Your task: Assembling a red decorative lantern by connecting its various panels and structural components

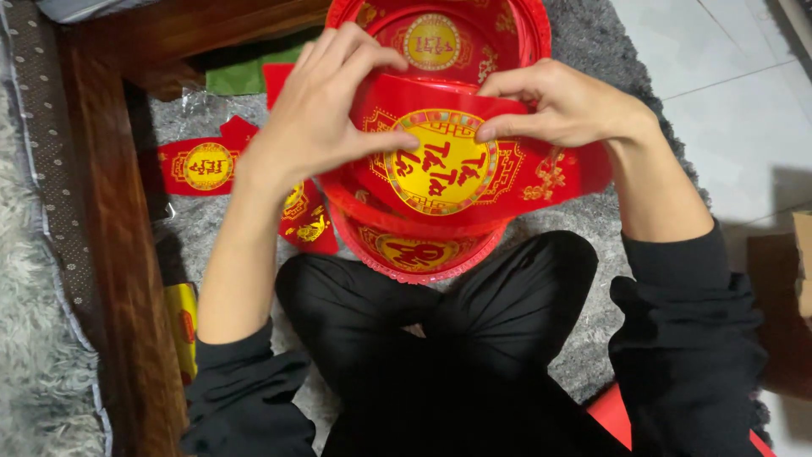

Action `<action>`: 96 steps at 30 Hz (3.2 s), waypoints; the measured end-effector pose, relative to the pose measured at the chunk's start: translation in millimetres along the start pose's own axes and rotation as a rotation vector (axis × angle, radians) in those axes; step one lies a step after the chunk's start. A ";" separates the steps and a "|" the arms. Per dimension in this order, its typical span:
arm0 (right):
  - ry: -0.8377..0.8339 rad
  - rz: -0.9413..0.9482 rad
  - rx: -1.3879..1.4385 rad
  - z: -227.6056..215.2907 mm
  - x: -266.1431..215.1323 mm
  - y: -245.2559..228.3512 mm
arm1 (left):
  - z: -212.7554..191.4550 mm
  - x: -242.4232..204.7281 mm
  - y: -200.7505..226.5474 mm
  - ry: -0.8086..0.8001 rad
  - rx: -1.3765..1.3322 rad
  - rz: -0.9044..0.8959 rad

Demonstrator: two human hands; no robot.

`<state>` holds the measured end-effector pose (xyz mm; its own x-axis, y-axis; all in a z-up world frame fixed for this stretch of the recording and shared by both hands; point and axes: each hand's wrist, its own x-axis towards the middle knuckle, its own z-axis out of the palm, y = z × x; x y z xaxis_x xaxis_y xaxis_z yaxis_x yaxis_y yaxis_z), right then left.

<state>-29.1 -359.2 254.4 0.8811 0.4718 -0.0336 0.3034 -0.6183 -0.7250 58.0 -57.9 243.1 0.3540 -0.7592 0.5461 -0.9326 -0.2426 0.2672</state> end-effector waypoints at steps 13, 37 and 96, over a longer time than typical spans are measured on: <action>0.069 0.078 -0.091 -0.5 -5.3 -5.2 | -7.5 9.0 -46.3 -0.252 -0.395 0.034; 0.082 0.014 -0.242 10.4 -7.2 -11.6 | -6.7 0.2 -18.6 -0.123 -0.371 0.039; 0.042 0.223 0.465 13.0 25.5 28.4 | 32.2 49.4 -57.7 -0.748 -0.621 -0.495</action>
<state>-2.7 -356.5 224.0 0.9226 0.3287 -0.2019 -0.0789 -0.3516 -0.9328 127.1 -100.8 229.1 0.3517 -0.8877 -0.2972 -0.4259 -0.4345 0.7936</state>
